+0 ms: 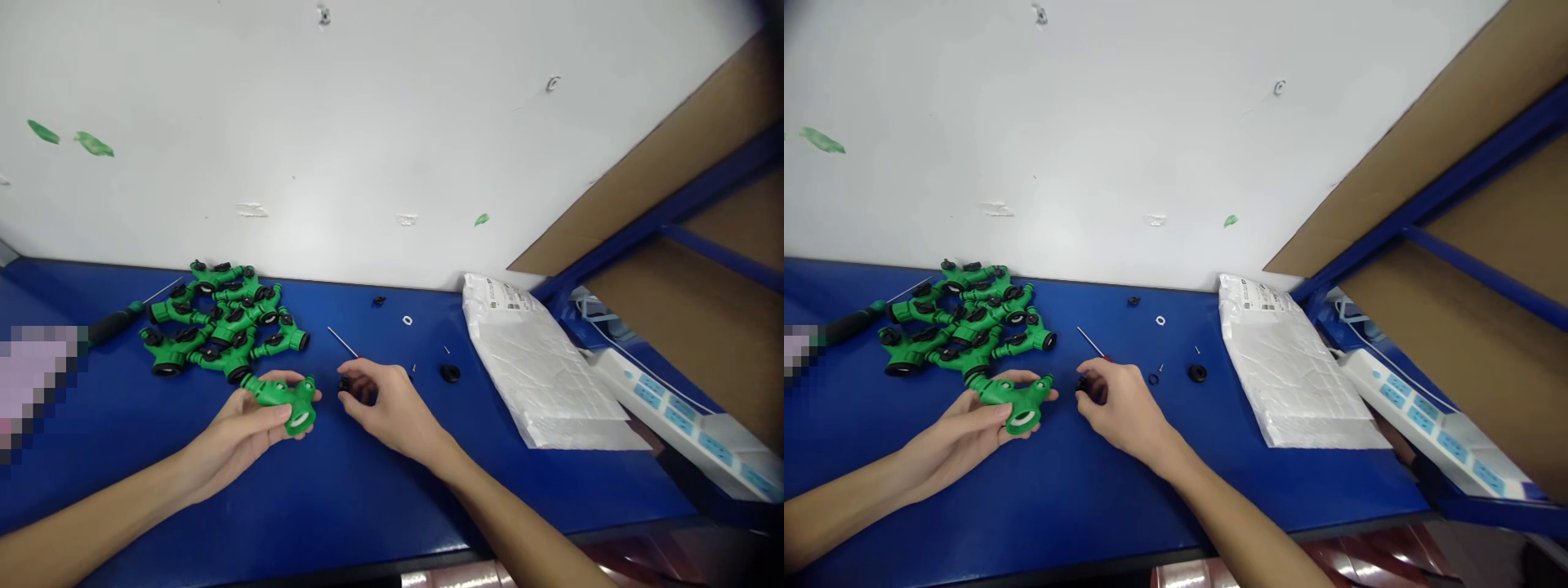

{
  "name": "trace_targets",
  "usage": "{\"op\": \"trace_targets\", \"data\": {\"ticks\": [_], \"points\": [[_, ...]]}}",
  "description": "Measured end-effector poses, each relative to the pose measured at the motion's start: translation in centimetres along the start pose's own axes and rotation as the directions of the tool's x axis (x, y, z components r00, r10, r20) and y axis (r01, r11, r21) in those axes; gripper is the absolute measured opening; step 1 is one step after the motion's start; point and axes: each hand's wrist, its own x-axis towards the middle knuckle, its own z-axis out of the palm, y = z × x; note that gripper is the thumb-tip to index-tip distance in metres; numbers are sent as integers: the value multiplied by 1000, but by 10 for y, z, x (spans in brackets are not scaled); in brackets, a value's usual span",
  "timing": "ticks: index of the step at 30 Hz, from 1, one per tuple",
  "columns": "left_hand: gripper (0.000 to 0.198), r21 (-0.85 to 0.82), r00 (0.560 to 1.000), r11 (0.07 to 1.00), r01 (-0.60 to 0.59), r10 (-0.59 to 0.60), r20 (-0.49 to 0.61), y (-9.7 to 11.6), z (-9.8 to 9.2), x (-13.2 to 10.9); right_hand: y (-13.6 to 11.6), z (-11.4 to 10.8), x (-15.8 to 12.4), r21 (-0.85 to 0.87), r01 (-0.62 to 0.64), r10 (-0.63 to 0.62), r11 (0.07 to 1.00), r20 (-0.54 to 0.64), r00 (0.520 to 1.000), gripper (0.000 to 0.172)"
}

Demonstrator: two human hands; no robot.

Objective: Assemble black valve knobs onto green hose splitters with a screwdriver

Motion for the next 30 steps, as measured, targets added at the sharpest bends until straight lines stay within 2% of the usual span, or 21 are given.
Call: {"op": "trace_targets", "data": {"ticks": [3,6,8,10,12,14,15,16,17,19,22,25,27,30], "points": [[28,-3,1000,1000,-24,24,-8,0,0,-1,6,9,-2,-348,201,-206,916,24,978,24],[23,32,1000,999,-28,29,-12,1,0,-3,8,12,0,-453,273,-266,849,81,961,25],[23,57,999,998,-32,33,-17,2,2,-4,6,-3,3,-448,263,-262,854,66,963,27],[24,66,1000,998,-25,26,-7,3,3,-4,7,-32,4,-437,205,-230,876,-5,973,27],[23,57,1000,998,-18,17,12,5,3,-4,13,-70,2,-484,89,-150,870,-88,985,20],[25,43,1000,999,-8,8,14,6,4,-4,25,-106,-3,-570,-102,34,816,-129,991,17],[28,37,1000,999,-1,1,6,7,4,-4,32,-120,-5,-595,-219,184,774,-119,976,18],[31,33,1000,999,10,-10,-6,7,4,-4,40,-130,-7,-607,-315,337,729,-82,938,23],[34,34,1000,999,22,-21,-18,7,4,-4,46,-136,-9,-613,-372,433,697,-53,900,26],[37,39,999,999,36,-35,-36,7,4,-4,52,-139,-10,-619,-395,499,679,-5,866,24],[40,44,998,998,41,-39,-45,7,4,-4,45,-132,-8,-589,-308,395,747,21,918,13],[32,7,999,999,33,-33,-13,6,2,-4,27,-115,-5,-394,-168,169,904,-32,985,20],[28,-52,999,998,30,-28,47,5,1,-4,15,-97,-3,-187,-32,14,982,-97,995,24],[30,-134,990,989,62,-44,131,4,-1,-3,-3,-57,-5,88,183,-169,979,-146,975,18]]}}
